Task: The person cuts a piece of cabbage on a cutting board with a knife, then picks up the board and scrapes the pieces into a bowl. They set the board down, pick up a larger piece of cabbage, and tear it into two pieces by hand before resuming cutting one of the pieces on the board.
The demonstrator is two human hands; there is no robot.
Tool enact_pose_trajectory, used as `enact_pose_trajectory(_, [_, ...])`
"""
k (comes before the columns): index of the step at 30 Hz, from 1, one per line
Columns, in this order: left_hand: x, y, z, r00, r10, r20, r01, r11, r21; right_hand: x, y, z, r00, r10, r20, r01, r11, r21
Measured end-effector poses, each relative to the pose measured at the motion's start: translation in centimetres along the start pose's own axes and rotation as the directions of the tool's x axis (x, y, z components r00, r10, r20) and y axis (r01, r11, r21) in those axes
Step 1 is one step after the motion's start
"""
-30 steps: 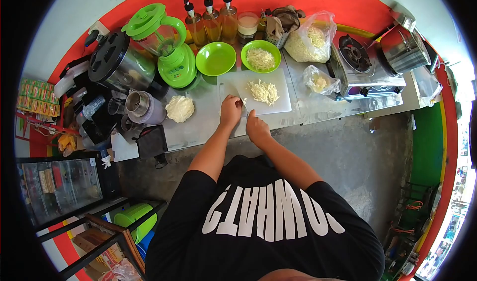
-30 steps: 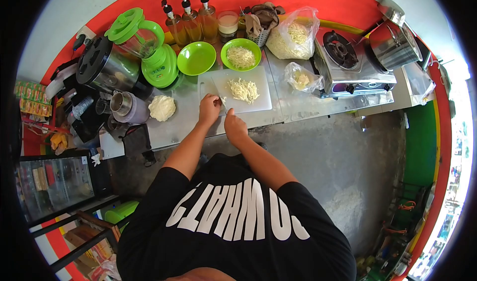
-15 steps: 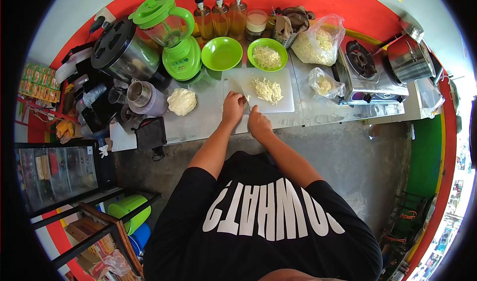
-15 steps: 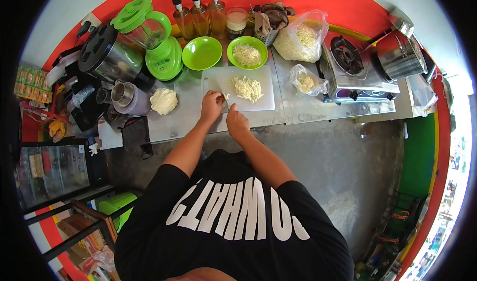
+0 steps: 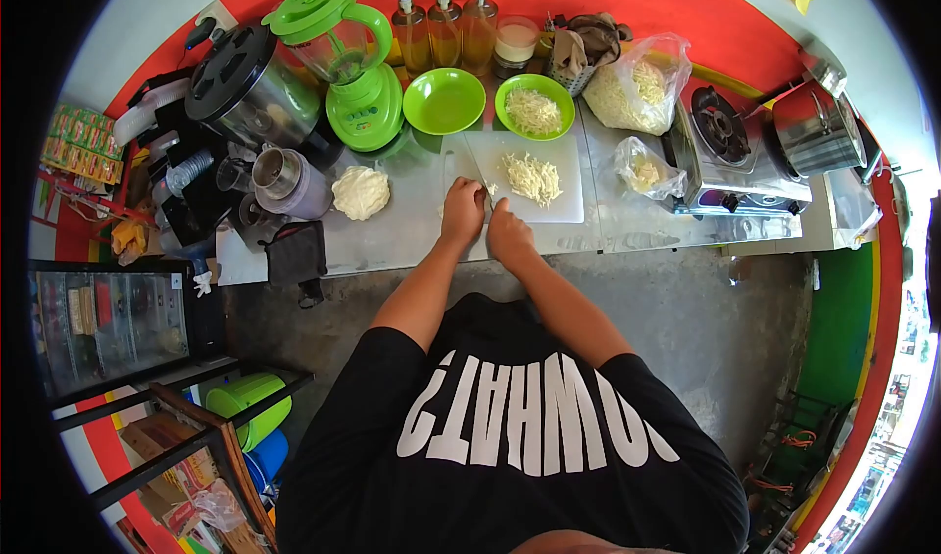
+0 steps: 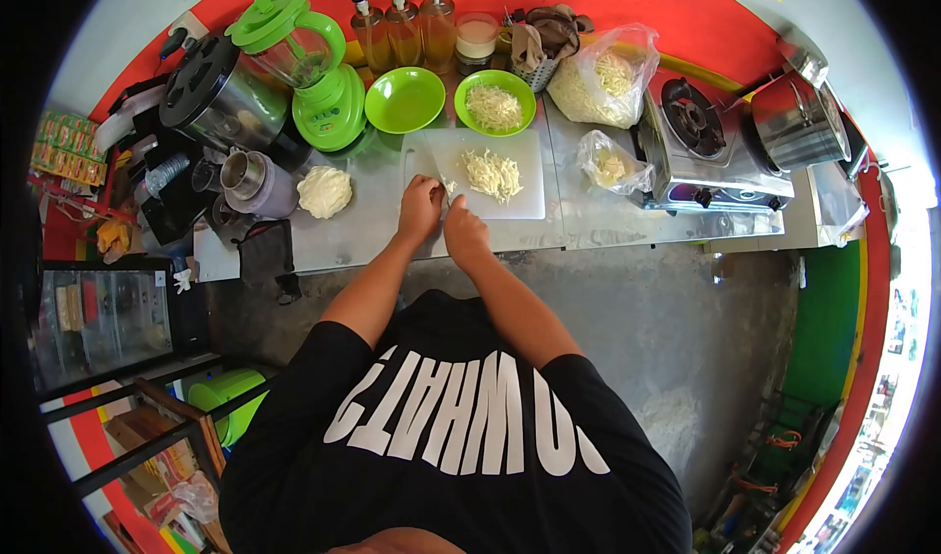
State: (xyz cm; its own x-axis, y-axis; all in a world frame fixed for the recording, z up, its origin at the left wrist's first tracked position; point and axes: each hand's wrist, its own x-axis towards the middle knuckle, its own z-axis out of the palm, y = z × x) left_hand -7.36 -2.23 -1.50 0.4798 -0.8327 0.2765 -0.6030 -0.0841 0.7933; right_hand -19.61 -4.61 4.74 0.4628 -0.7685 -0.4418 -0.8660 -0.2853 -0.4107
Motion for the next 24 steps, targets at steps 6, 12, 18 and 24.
enact_pose_trajectory(6, [0.1, -0.1, -0.1, 1.0, -0.005, 0.007, 0.005, 1.0, 0.016, -1.1, 0.2, -0.1, 0.996, -0.082, -0.025, 0.078, 0.989, -0.126])
enact_pose_trajectory(12, [-0.2, 0.3, -0.2, 0.996, -0.066, 0.06, 0.066, 0.998, -0.003, -0.7, 0.9, 0.5, 1.0, -0.024, -0.009, 0.023, 0.995, -0.097])
enact_pose_trajectory(18, [-1.0, 0.3, -0.7, 0.998, 0.025, 0.063, -0.031, 0.996, 0.087, -0.4, 1.9, -0.5, 0.997, -0.078, -0.019, 0.076, 0.993, -0.092])
enact_pose_trajectory(24, [-1.0, 1.7, -1.2, 0.997, 0.015, 0.07, -0.024, 0.991, 0.134, -1.7, 4.3, -2.5, 0.999, -0.034, -0.029, 0.028, 0.984, -0.175])
